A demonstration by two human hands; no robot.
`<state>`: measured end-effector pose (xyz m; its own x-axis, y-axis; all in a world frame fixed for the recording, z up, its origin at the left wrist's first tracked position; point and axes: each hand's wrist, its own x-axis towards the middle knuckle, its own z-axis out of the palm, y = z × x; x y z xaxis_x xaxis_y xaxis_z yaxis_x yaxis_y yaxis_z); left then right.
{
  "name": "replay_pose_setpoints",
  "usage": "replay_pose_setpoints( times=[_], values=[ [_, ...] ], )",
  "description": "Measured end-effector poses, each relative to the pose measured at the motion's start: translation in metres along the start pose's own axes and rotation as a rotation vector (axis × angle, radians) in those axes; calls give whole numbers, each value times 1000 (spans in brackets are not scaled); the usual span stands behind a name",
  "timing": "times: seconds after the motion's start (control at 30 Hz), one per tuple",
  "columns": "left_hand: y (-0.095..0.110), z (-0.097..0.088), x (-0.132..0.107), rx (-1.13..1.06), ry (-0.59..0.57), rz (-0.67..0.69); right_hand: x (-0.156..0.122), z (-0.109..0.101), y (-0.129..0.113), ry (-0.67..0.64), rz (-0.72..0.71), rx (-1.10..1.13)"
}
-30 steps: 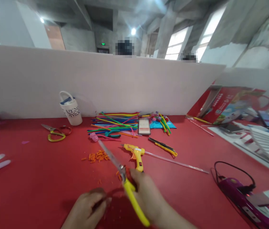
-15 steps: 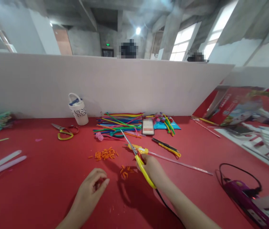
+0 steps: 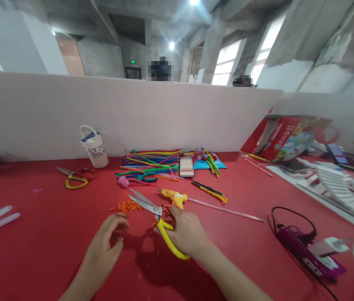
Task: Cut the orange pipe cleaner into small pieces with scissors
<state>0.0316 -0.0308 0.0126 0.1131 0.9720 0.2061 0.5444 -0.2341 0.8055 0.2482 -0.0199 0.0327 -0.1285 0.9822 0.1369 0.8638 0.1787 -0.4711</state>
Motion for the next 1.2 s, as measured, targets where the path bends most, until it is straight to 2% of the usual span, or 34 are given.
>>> replay_pose_setpoints(
  times=[0.1,0.27,0.5,0.63,0.8,1.03,1.2],
  values=[
    [10,-9,3,82,-63,22,-3,-3,5,11,-28,-3],
    [23,-19,10,208,-117,49,0,-4,18,0,32,35],
    [-2,-25,45,426,-120,-22,1,1,21,4,53,27],
    [-15,-9,63,490,-146,-16,2,1,21,1,54,20],
    [-20,16,71,582,-132,-46,2,-1,22,2,54,2],
    [-6,18,69,564,-163,17,3,-1,24,8,64,-13],
    [3,38,77,478,-263,59,4,0,27,10,65,-1]
  ],
)
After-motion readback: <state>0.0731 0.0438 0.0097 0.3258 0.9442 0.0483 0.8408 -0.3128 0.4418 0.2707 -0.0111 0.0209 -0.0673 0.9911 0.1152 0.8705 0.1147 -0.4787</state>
